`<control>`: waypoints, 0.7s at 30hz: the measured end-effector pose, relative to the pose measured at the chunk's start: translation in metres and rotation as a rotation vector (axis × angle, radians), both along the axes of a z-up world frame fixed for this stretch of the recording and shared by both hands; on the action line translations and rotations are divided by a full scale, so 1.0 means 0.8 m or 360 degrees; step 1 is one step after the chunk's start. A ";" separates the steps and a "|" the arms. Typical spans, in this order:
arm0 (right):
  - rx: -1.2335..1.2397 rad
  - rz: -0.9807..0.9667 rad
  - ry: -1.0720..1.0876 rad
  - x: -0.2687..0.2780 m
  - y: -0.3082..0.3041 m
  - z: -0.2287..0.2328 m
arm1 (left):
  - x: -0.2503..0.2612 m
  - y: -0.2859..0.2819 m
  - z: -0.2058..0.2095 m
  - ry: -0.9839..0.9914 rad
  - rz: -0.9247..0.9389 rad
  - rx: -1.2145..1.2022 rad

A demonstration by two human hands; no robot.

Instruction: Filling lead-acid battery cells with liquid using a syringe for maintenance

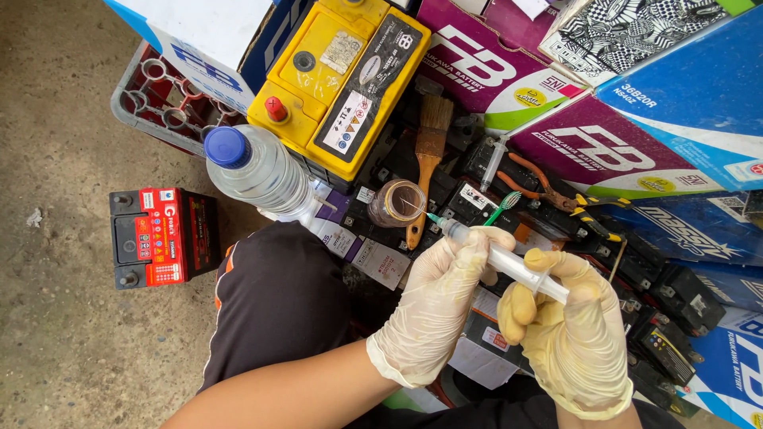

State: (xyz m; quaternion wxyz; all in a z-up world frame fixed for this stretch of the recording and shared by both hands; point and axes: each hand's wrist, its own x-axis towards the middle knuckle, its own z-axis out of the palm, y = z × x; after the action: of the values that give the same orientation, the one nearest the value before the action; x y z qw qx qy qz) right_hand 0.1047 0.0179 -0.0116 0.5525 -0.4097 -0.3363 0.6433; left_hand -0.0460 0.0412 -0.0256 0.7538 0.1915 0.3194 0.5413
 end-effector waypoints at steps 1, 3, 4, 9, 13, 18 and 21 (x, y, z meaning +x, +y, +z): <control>0.0001 0.0000 0.0000 -0.001 0.001 0.000 | 0.000 0.000 0.000 0.0000 0.0000 0.0001; 0.0023 -0.0028 -0.0053 -0.003 0.002 -0.001 | 0.001 -0.001 -0.001 -0.0009 0.0016 0.0041; 0.0022 -0.0029 -0.0053 -0.004 0.001 -0.001 | 0.002 -0.001 -0.002 -0.0009 0.0016 0.0041; -0.0015 -0.0117 -0.0050 -0.011 0.004 0.002 | 0.003 0.002 -0.002 -0.0076 0.0016 -0.0017; -0.0016 -0.0067 0.0005 -0.010 0.004 0.007 | 0.002 0.004 0.004 -0.0090 0.0006 -0.0060; 0.0377 0.0033 -0.0846 0.007 -0.008 0.014 | 0.003 0.005 0.011 -0.0541 -0.0018 0.0141; 0.0539 0.0057 -0.1385 0.011 -0.008 0.028 | 0.003 0.005 0.016 -0.0512 -0.0151 0.0056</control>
State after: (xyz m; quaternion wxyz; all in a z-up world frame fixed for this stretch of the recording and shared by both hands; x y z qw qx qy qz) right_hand 0.1136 0.0114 0.0105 0.4079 -0.5396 -0.6442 0.3571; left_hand -0.0439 0.0449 -0.0129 0.8164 0.1305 0.1756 0.5344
